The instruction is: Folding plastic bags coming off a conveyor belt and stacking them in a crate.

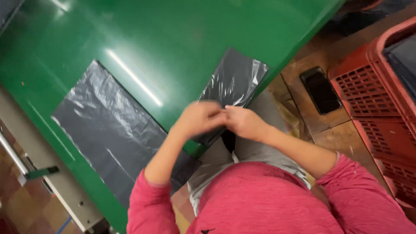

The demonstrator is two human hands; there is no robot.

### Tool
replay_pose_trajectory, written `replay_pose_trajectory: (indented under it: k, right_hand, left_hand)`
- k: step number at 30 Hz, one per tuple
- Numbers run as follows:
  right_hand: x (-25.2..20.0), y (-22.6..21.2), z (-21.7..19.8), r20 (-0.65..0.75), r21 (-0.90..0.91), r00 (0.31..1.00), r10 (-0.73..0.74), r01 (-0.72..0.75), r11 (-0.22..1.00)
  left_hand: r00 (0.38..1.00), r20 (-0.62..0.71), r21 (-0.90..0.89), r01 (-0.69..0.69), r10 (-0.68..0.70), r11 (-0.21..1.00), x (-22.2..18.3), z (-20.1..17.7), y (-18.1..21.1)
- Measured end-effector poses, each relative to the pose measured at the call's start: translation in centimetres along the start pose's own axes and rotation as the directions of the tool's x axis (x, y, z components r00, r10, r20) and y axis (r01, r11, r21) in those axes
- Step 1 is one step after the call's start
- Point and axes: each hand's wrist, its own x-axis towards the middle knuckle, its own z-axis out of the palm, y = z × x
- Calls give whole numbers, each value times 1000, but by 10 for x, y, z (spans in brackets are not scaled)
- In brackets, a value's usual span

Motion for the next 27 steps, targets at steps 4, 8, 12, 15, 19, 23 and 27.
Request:
replay_pose_trajectory:
  k: [4,8,12,15,19,23,27]
  right_hand:
    - [-29,24,13,182,297,848,497,-530,794]
    - [-46,60,36,188,817,353,917,-575,54]
    - [4,40,-18,373,926,325,869,-196,-324]
    - [-12,44,-14,309,910,354,883,-380,-166]
    - [15,38,-28,-392,198,613,687,-673,713]
    - [68,46,-24,-83,-179,962,260,-271,946]
    - [68,72,4,158,-361,959,236,-167,917]
  left_hand:
    - [972,211,-778,230,-102,585,55,16,-80]
    - [884,387,-916,402,-264,4,75,62,-146]
    - [942,-153,-707,107,-299,699,71,40,-77]
    - [812,-441,-252,297,-382,921,73,44,-51]
    - [721,-588,-171,333,-367,927,83,55,-43]
    - [661,-684,-54,375,-308,926,79,69,-44]
    - [524,-782,-38,502,-339,864,39,54,-42]
